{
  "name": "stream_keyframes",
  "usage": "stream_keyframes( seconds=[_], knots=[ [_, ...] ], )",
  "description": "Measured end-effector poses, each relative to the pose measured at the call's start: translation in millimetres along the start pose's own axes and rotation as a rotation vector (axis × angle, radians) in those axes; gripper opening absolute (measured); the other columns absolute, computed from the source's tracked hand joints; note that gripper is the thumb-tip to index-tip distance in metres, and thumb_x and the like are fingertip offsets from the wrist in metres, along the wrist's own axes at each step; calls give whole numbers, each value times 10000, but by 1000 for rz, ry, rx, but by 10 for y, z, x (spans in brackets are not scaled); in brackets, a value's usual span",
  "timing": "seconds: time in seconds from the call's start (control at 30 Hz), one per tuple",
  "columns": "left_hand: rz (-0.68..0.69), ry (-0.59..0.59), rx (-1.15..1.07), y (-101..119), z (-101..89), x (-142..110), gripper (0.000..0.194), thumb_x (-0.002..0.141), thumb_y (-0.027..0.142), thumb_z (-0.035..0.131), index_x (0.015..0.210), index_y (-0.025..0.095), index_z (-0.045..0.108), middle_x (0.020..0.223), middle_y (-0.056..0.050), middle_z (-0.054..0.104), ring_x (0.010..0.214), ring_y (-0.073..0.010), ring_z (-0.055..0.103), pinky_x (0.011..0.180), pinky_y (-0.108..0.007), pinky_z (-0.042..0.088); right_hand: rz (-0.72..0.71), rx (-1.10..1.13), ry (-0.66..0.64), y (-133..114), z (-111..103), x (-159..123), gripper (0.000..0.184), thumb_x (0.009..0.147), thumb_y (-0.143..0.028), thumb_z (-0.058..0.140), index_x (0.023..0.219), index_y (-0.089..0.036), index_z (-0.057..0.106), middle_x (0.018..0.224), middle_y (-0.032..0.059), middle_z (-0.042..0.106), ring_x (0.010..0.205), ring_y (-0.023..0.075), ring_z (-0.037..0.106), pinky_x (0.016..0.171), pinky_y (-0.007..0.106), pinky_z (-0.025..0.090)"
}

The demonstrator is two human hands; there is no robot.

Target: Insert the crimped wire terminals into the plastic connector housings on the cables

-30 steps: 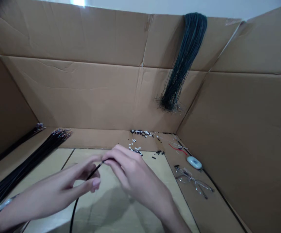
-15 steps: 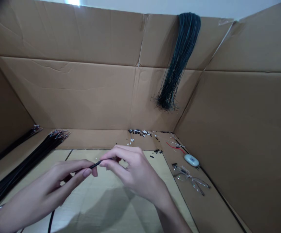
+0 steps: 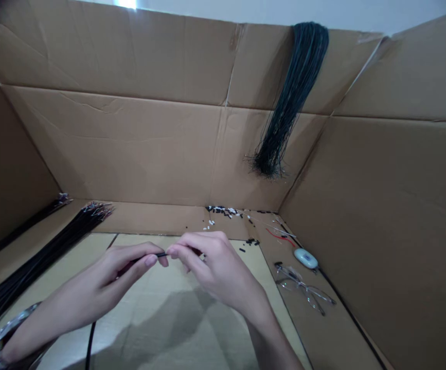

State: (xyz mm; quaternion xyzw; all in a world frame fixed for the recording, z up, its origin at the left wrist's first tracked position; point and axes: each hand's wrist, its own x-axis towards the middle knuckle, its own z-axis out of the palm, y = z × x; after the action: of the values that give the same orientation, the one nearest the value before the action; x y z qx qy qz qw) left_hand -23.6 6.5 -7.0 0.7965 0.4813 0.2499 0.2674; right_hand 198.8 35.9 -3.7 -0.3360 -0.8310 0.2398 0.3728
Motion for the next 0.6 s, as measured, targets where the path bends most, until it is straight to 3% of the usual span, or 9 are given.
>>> stream_keyframes(
  seconds=[0.07,0.13,0.23,0.3,0.5,0.6],
  knots=[
    [3,-9,-15,4,17,18,348,1056,481,403,1186,304,674,1175,22,747,1076,-184,660,985,-271,466,8,-9,4,22,-3,-1,342,1022,-258,551,714,-185,682,569,-65,546,529,78,488,567,221,372],
    [15,-32,-37,0,21,35,336,1061,468,397,1133,298,678,1126,31,753,1040,-178,665,958,-267,472,5,-13,14,30,-19,-9,303,1017,-263,565,758,-191,704,612,-56,600,570,87,540,592,217,402],
    [43,-46,-72,-18,12,51,318,1065,442,396,1079,289,674,1107,35,752,1041,-175,667,931,-260,474,-27,-4,29,11,-54,-39,95,972,-257,656,997,-207,733,865,-17,745,769,113,669,724,215,477],
    [49,-48,-72,-26,9,56,313,1064,437,402,1066,282,674,1089,30,751,1024,-178,664,931,-267,469,-58,-3,24,-9,-61,-61,107,963,-214,668,1056,-209,723,940,-5,759,830,118,691,768,215,492],
    [85,-60,-61,-30,27,69,333,1070,427,383,1040,259,669,939,19,721,849,-162,629,879,-284,459,-63,-47,11,7,25,-28,188,995,-203,620,833,-213,714,793,-48,737,724,92,669,707,209,449],
    [63,-70,-69,-63,40,95,316,1062,452,394,1102,263,645,875,23,672,773,-152,595,754,-264,456,-14,-85,24,36,39,12,252,1005,-252,605,772,-205,687,737,-52,698,677,91,618,661,222,408]
  ],
)
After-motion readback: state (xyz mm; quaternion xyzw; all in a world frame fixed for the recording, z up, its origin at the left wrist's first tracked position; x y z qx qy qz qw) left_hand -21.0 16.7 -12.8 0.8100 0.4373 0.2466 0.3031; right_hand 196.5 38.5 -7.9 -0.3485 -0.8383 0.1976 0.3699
